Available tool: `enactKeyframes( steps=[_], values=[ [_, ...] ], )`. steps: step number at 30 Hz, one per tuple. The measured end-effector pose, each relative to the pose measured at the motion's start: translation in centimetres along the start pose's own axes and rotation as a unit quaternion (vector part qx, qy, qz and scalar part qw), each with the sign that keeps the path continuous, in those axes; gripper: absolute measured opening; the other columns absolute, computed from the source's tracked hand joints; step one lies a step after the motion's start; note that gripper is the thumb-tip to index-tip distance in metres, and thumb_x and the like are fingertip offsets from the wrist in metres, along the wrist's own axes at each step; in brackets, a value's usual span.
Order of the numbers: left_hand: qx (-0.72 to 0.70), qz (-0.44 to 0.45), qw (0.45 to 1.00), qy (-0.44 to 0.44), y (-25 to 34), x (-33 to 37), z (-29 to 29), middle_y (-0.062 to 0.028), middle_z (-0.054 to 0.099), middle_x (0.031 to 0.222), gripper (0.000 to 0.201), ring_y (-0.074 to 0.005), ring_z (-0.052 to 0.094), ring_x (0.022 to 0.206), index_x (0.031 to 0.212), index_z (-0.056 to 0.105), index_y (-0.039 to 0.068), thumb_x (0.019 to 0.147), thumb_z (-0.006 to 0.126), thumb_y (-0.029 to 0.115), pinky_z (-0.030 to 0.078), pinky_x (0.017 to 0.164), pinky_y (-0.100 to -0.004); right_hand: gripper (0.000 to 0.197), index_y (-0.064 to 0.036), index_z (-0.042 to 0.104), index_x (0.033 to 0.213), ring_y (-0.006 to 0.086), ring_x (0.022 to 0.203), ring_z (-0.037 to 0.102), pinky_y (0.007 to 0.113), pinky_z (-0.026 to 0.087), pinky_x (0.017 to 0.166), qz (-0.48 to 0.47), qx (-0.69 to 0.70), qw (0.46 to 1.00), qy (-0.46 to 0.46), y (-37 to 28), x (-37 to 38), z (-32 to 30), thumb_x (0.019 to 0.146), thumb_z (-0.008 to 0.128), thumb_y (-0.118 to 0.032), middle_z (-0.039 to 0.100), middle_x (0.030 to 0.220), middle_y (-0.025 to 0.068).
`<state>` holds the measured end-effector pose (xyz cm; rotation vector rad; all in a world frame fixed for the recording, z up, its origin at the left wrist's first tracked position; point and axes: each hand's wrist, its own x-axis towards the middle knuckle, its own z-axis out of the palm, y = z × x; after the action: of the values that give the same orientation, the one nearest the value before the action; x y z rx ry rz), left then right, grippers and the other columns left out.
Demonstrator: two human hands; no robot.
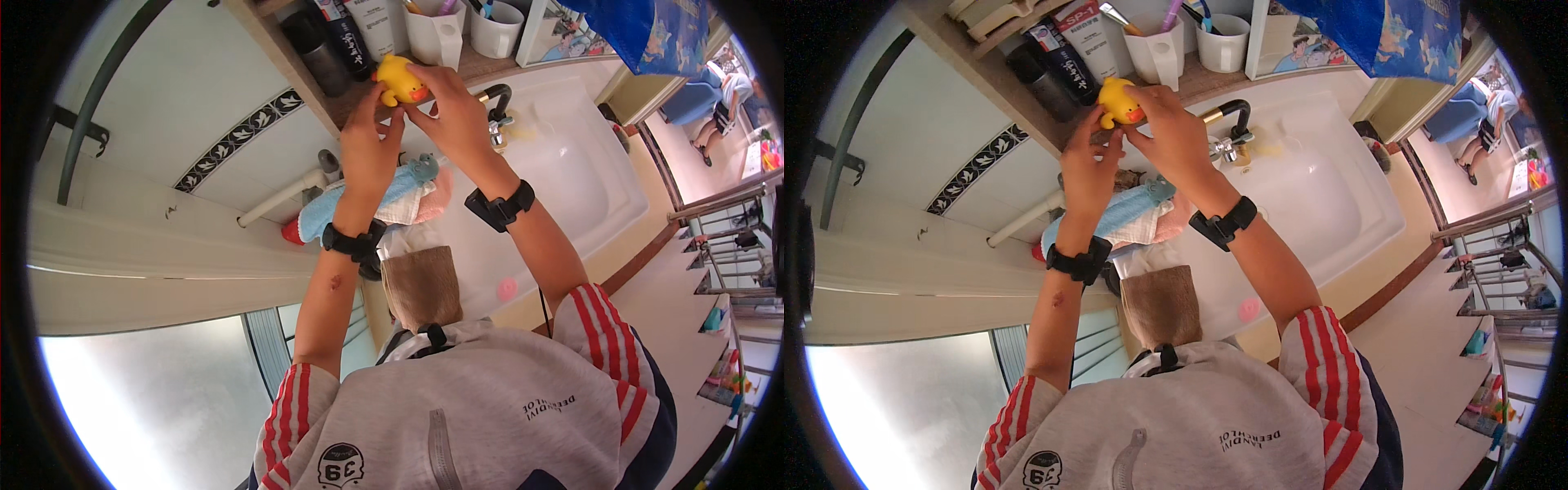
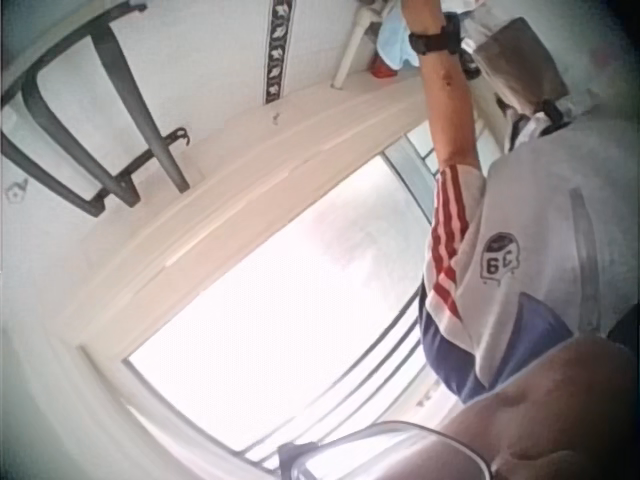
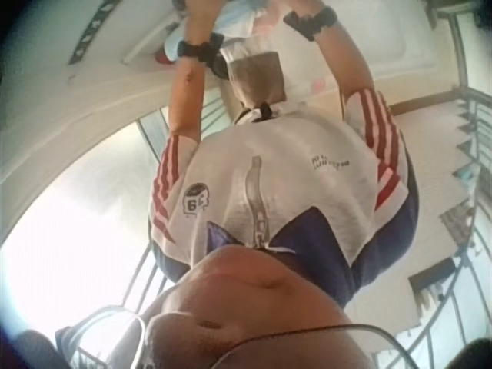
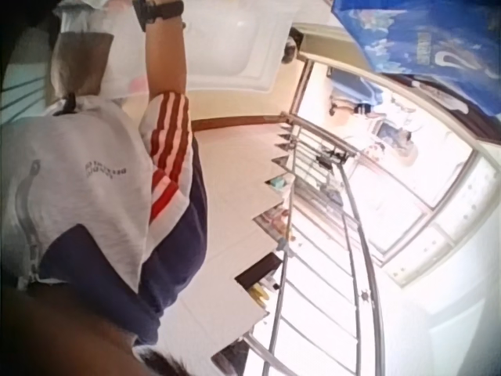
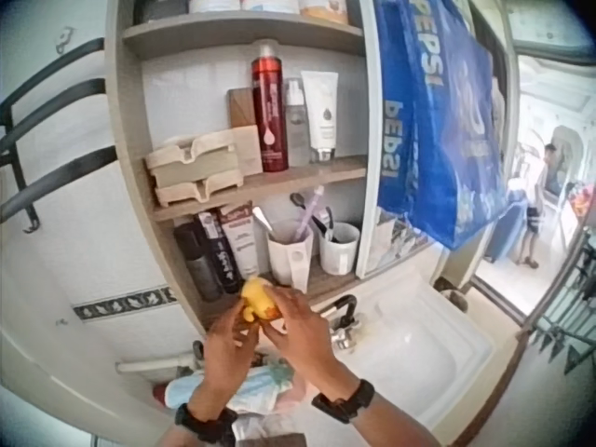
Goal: The person organizes a variety of small towels and objects on a bathroom rack. They take several folded towels, unfold them, and drape them over the bars of the towel rack, and also hang a small blue cloth and place a yellow rubber duck on a nearby shelf.
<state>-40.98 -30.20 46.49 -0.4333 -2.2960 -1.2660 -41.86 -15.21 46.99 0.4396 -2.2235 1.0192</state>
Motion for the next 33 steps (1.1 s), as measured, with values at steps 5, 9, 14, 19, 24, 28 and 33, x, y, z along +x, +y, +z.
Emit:
enactKeyframes(
  steps=[5, 9, 14, 19, 24, 28, 33],
  values=[
    [-0.097, -0.038, 0.994, 0.036, 1.5, -0.2, -0.6, -0.0146, 0.068, 0.099, 0.032, -0.0168, 0.069, 0.073, 0.116, 0.062, -0.002, 0.086, 0.07, 0.009, 0.054, 0.059, -0.0262, 0.05, -0.0192, 0.059, 0.126, 0.026, 0.081, 0.069, 0.034, 0.056, 0.066, -0.068, -0.033, 0.996, 0.05, -0.3, -0.7, -0.3, 0.077, 0.073, -0.02, 0.062, 0.118, 0.0069],
    [-0.187, 0.016, 0.981, 0.038, 1.6, -2.9, -1.2, -0.0097, 0.065, 0.098, 0.027, -0.0137, 0.067, 0.078, 0.112, 0.063, -0.002, 0.088, 0.07, 0.007, 0.055, 0.062, -0.0246, 0.051, -0.0227, 0.063, 0.12, 0.0239, 0.084, 0.069, 0.032, 0.057, 0.068, -0.112, -0.028, 0.988, 0.101, -1.6, -2.6, -1.8, 0.071, 0.078, -0.019, 0.063, 0.115, 0.0046],
    [-0.346, -0.058, 0.936, -0.008, 4.1, -8.4, -0.3, -0.0093, 0.063, 0.099, 0.021, -0.0147, 0.065, 0.094, 0.113, 0.058, -0.006, 0.093, 0.062, 0.001, 0.057, 0.075, -0.0265, 0.047, -0.0229, 0.068, 0.113, 0.0189, 0.094, 0.064, 0.029, 0.056, 0.068, -0.112, 0.009, 0.988, 0.103, -1.3, -8.4, -3.9, 0.068, 0.081, -0.02, 0.06, 0.11, 0.0016],
    [-0.29, -0.119, 0.941, -0.127, 3.0, -14.0, 0.8, -0.0152, 0.064, 0.111, 0.03, -0.0198, 0.065, 0.099, 0.122, 0.053, -0.008, 0.094, 0.06, -0.001, 0.057, 0.087, -0.0339, 0.049, -0.0213, 0.066, 0.117, 0.021, 0.101, 0.059, 0.033, 0.055, 0.081, -0.005, 0.061, 0.998, 0.015, -1.2, -15.2, -7.2, 0.07, 0.082, -0.021, 0.053, 0.114, 0.0054],
    [-0.358, -0.302, 0.834, -0.293, 0.7, -17.7, 4.1, -0.0132, 0.065, 0.11, 0.031, -0.0175, 0.066, 0.093, 0.122, 0.058, -0.007, 0.094, 0.062, 0.007, 0.058, 0.08, -0.0297, 0.05, -0.017, 0.065, 0.122, 0.0196, 0.105, 0.058, 0.031, 0.054, 0.08, 0.123, 0.068, 0.982, -0.124, 1.7, -22.0, -10.5, 0.075, 0.081, -0.018, 0.051, 0.126, 0.0056],
    [-0.366, -0.359, 0.759, -0.4, 1.3, -19.0, 8.4, -0.0128, 0.066, 0.108, 0.032, -0.0178, 0.067, 0.09, 0.121, 0.059, -0.007, 0.094, 0.063, 0.009, 0.058, 0.079, -0.0291, 0.047, -0.0103, 0.066, 0.118, 0.0184, 0.099, 0.061, 0.028, 0.055, 0.072, 0.252, 0.092, 0.949, -0.165, 4.2, -25.6, -14.1, 0.074, 0.082, -0.017, 0.06, 0.12, 0.0065],
    [-0.362, -0.337, 0.725, -0.48, 0.2, -20.7, 14.9, -0.0111, 0.067, 0.104, 0.034, -0.0162, 0.066, 0.09, 0.12, 0.061, -0.005, 0.093, 0.066, 0.014, 0.057, 0.079, -0.0293, 0.045, -0.0044, 0.067, 0.111, 0.0198, 0.087, 0.063, 0.03, 0.052, 0.075, 0.391, 0.048, 0.907, -0.152, 6.4, -29.6, -16.0, 0.072, 0.084, -0.019, 0.067, 0.103, 0.0097]
  ],
)
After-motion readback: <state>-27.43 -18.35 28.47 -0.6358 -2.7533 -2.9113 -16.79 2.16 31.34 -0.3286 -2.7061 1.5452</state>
